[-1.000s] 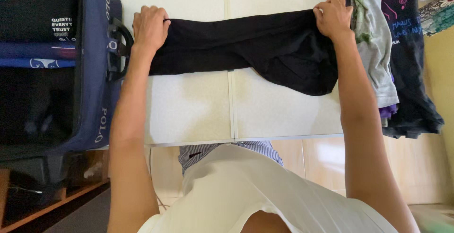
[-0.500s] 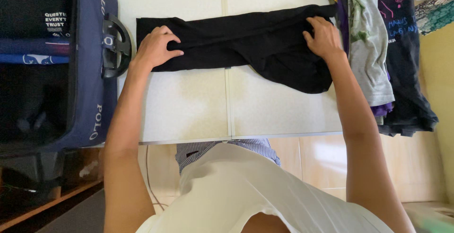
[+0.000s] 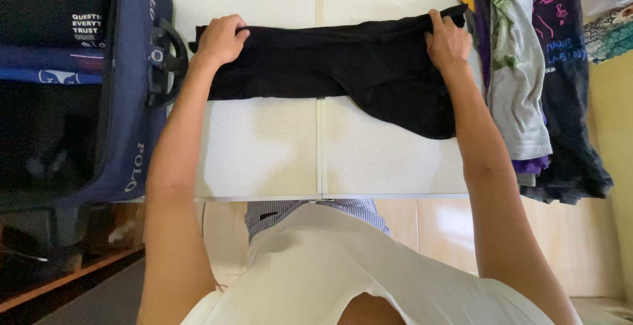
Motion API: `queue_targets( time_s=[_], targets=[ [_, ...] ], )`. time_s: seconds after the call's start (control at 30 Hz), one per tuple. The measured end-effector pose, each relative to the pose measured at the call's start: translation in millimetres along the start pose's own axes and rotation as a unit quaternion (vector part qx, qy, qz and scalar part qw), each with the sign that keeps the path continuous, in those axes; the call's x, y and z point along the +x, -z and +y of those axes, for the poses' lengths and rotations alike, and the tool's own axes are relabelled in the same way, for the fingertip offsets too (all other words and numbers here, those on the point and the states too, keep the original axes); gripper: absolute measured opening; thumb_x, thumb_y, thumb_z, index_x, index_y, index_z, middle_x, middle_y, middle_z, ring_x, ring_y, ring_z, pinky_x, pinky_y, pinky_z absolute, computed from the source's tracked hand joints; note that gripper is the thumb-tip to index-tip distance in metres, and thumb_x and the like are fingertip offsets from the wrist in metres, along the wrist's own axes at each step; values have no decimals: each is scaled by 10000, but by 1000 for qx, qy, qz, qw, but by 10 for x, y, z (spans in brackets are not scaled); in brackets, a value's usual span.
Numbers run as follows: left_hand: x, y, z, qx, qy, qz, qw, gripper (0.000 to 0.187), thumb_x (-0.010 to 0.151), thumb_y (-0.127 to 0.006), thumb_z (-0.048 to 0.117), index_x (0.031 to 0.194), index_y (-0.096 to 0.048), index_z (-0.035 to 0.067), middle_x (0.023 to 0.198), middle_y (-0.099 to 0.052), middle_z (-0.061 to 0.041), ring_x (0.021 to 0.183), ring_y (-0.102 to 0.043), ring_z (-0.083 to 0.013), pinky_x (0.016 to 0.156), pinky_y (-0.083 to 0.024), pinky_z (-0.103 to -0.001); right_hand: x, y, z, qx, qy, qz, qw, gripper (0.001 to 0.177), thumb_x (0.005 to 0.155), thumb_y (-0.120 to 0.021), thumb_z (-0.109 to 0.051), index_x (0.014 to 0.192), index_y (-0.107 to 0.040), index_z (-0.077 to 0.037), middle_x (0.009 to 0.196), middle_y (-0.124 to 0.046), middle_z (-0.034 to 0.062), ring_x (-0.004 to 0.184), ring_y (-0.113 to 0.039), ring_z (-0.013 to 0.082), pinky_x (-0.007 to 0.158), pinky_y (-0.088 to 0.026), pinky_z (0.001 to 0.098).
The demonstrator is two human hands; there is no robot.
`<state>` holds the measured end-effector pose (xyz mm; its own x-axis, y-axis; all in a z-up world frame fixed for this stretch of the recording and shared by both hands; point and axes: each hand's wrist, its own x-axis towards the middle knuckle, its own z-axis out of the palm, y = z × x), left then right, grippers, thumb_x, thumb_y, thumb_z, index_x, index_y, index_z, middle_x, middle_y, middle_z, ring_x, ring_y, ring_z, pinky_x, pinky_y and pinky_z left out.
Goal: The person places a folded black t-shirt into a suitcase and then spreads out another black t-shirt on a table to begin folding it.
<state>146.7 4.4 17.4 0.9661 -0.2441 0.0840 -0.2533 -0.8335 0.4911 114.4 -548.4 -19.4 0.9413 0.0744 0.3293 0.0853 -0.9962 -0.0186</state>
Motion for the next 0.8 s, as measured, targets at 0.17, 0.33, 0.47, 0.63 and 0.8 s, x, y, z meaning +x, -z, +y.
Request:
queue_targets(
  time_s=[0.17, 0.33, 0.47, 0.63, 0.8],
  targets=[
    [372, -112, 19, 75, -10, 52, 996, 210, 1050, -586, 140, 1206, -588, 0, 1077, -686, -231, 999, -658, -433, 851, -512, -541, 270, -82, 154, 5, -2, -64, 998, 379, 955, -771, -337, 1204, -685, -65, 1115, -684, 210, 1015, -664, 431, 815, -523, 539],
    [817, -198, -163, 137, -94, 132, 977, 197, 1022, -600, 62, 1206, -588, -7, 1073, -632, -213, 947, -640, -417, 815, -511, -538, 609, 12, 359, 67, -20, -121, 990, 527, 1015, -768, -522, 1168, -733, -18, 1180, -682, 240, 1150, -624, 442, 982, -501, 541],
    [1136, -203, -250, 167, -127, 198, 957, 162, 1033, -630, 76, 1185, -619, 20, 1068, -620, -177, 956, -595, -385, 788, -484, -509, 866, -88, 470, 58, 12, -15, 998, 492, 1043, -754, -498, 1137, -734, -16, 1225, -610, 249, 1206, -504, 458, 938, -439, 588],
    [1475, -328, -261, 216, -120, 220, 944, 104, 979, -670, 91, 1079, -678, 63, 1063, -607, -126, 1017, -543, -345, 817, -455, -491, 1045, -348, 332, 21, 12, 71, 997, 324, 1001, -781, -365, 1108, -731, -64, 1302, -543, 191, 1247, -447, 408, 978, -405, 554],
    [1544, -609, -322, 275, -91, 270, 918, 149, 954, -674, 46, 1103, -679, 60, 1136, -588, -119, 1058, -541, -321, 851, -452, -454, 854, -111, -55, 125, 36, 48, 990, 392, 911, -817, -280, 1240, -722, -90, 1270, -565, 167, 1158, -564, 381, 930, -489, 505]
  ],
)
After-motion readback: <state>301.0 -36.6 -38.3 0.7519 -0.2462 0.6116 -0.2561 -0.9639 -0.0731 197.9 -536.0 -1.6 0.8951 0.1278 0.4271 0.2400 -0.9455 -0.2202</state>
